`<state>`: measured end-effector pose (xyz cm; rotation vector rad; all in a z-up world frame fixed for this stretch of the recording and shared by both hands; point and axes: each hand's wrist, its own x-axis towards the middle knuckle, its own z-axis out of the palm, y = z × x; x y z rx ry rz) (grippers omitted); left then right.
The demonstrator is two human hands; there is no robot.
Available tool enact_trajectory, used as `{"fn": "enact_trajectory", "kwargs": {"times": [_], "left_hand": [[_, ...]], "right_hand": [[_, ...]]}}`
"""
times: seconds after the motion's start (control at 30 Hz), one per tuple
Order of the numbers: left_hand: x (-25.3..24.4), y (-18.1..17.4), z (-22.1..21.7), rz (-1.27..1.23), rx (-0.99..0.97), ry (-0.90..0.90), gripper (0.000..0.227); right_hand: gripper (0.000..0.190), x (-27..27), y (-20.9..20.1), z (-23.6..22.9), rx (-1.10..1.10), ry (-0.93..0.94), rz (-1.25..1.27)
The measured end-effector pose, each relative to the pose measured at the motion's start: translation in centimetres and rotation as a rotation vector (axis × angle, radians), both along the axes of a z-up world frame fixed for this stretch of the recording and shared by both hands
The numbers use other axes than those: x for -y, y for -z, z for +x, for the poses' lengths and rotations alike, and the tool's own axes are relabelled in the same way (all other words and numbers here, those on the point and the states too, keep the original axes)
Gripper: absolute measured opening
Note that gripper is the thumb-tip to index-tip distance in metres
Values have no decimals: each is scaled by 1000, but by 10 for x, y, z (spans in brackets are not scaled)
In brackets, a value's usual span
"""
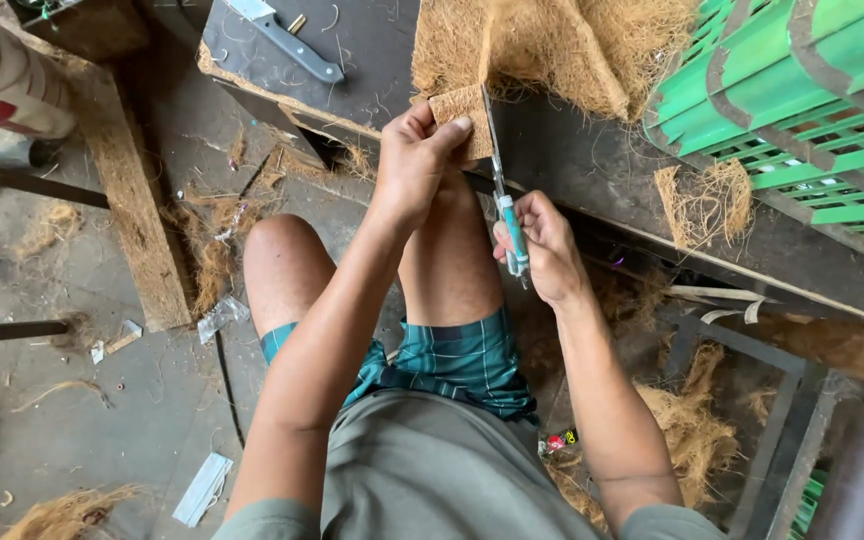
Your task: The person uses shears to cut a sheet of brown fibrous material into small rectangular pieces on a workbench. The person repeatedly positions the material, cuts strips, and trims them into smaller squares, placing the finished pieces aside.
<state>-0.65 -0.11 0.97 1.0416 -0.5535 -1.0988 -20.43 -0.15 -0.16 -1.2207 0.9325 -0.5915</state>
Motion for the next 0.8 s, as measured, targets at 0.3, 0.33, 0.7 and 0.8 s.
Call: {"fn": "enact_trajectory", "kwargs": {"times": [0.3, 0.33, 0.7, 0.8], "left_hand": [[3, 16, 0, 25, -75, 30, 7], [5, 23, 0, 11, -110, -9, 8], [-3, -8, 52, 17, 132, -47, 11], [1, -10, 63, 26, 166, -81, 20]], "right_hand": [[27, 7, 20, -2, 91, 47, -11], [30, 7, 26, -1, 100, 113, -79], [20, 8, 11, -31, 253, 71, 119], [23, 13, 8, -46, 165, 142, 49]]}}
